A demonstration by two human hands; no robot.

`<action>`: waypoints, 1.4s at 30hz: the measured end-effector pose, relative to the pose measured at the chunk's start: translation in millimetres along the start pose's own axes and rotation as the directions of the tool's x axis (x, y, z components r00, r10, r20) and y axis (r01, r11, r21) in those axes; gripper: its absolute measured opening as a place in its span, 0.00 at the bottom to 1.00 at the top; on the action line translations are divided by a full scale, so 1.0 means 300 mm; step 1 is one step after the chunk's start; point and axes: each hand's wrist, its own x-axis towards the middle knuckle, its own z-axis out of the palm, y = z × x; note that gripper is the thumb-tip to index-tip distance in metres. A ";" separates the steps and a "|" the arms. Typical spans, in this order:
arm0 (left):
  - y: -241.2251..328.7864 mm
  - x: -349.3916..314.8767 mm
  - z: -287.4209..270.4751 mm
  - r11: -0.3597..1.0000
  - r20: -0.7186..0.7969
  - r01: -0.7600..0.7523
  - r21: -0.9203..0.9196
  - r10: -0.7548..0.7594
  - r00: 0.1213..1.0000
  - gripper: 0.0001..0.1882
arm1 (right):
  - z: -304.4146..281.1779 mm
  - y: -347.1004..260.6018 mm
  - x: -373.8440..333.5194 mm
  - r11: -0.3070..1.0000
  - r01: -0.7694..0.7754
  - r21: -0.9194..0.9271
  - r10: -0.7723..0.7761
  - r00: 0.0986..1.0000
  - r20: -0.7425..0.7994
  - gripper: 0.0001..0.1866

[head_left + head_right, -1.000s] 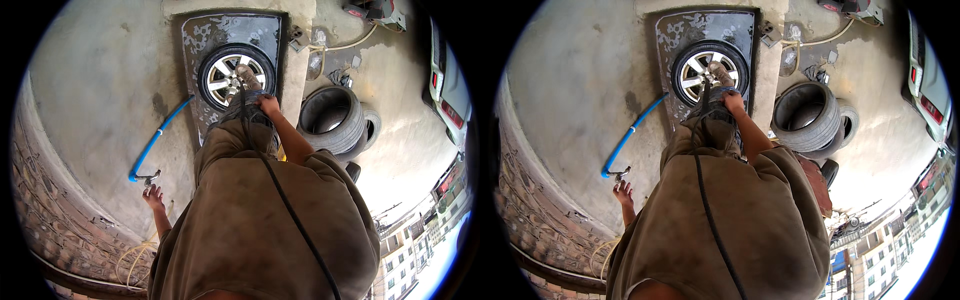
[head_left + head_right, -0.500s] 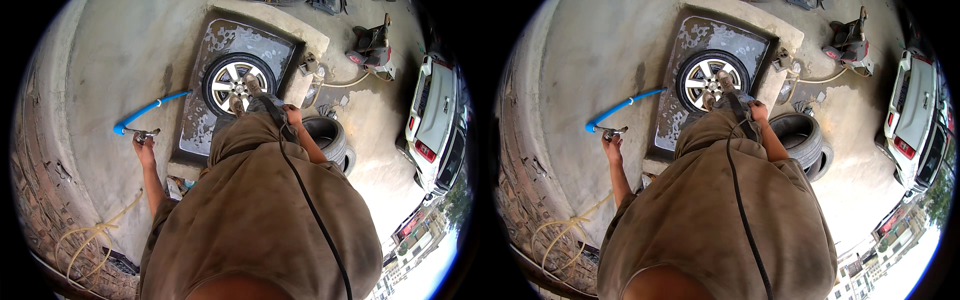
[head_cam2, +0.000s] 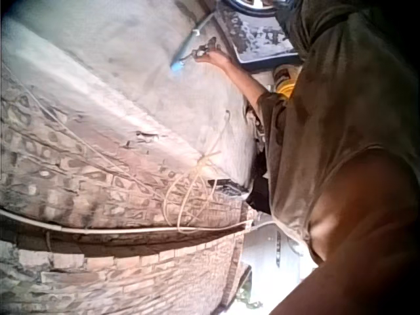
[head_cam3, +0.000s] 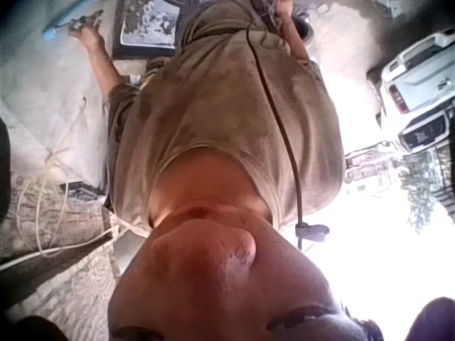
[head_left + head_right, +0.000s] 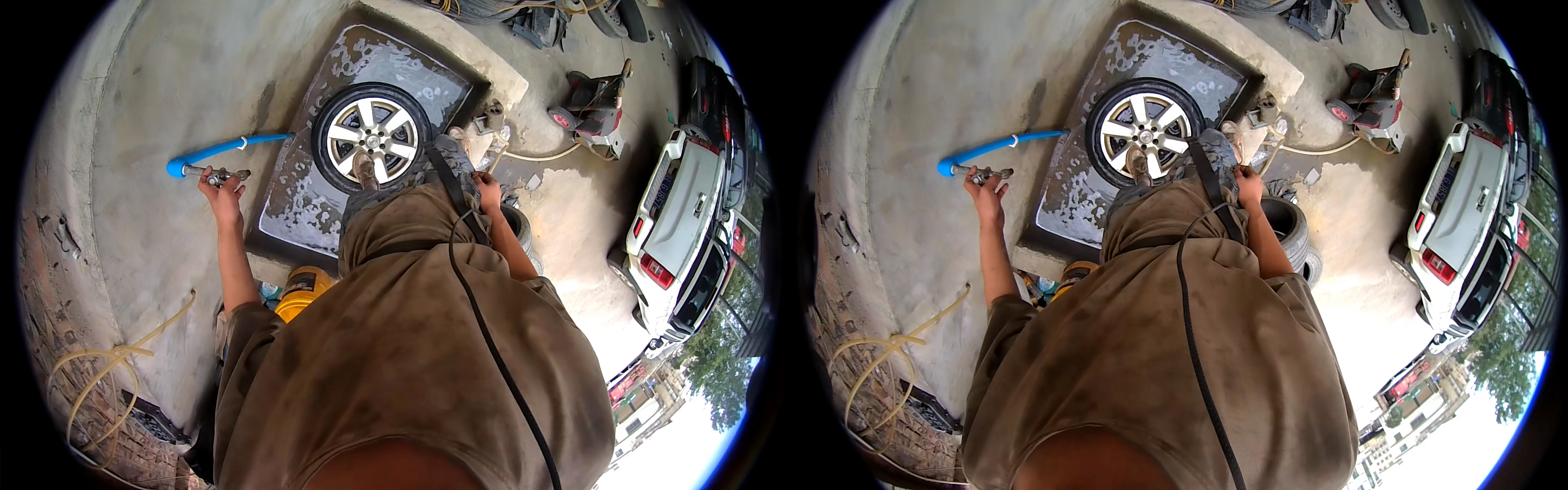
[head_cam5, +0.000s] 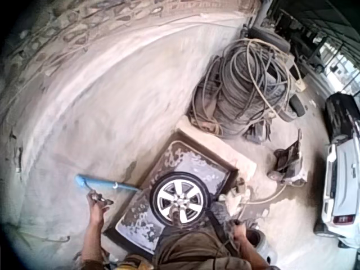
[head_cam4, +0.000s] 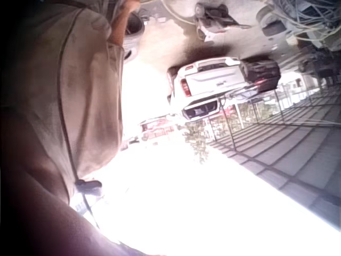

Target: The person washes a car tire and rim in a concrete wash bay. They scrub the tire and rim with hands and a brush, rinse with a hose, and rotate the tire to clean all sides.

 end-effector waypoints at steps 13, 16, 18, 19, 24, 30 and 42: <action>-0.071 -0.023 -0.014 0.930 -0.212 0.039 -0.365 -0.124 0.969 0.35 | -0.386 0.140 0.240 0.823 -0.324 0.467 0.217 0.938 0.269 0.16; -0.074 -0.171 0.162 0.953 -0.472 -0.017 -0.304 -0.135 0.871 0.36 | -0.519 0.246 0.419 0.870 -0.298 0.392 0.212 0.945 0.247 0.18; -0.099 -0.327 0.331 0.976 -0.545 0.024 -0.216 -0.141 0.826 0.36 | -0.622 0.367 0.555 0.876 -0.314 0.366 0.206 0.930 0.304 0.19; -0.138 -0.412 0.402 0.983 -0.539 0.071 -0.168 -0.152 0.829 0.36 | -0.675 0.403 0.626 0.881 -0.319 0.350 0.199 0.920 0.337 0.19; -0.344 -0.902 0.749 0.890 -0.296 0.454 0.034 -0.425 0.856 0.36 | -1.001 0.397 0.785 0.934 -0.310 0.179 0.223 0.895 0.385 0.19; -0.690 -1.241 0.956 0.858 -0.065 0.311 0.409 -0.312 0.948 0.27 | -1.163 0.302 0.845 0.952 -0.274 0.134 0.181 0.862 0.473 0.20; -0.779 -1.391 1.220 0.883 -0.060 0.451 0.133 -0.447 0.893 0.24 | -0.743 0.011 1.113 0.928 0.229 -0.295 0.069 0.671 0.738 0.16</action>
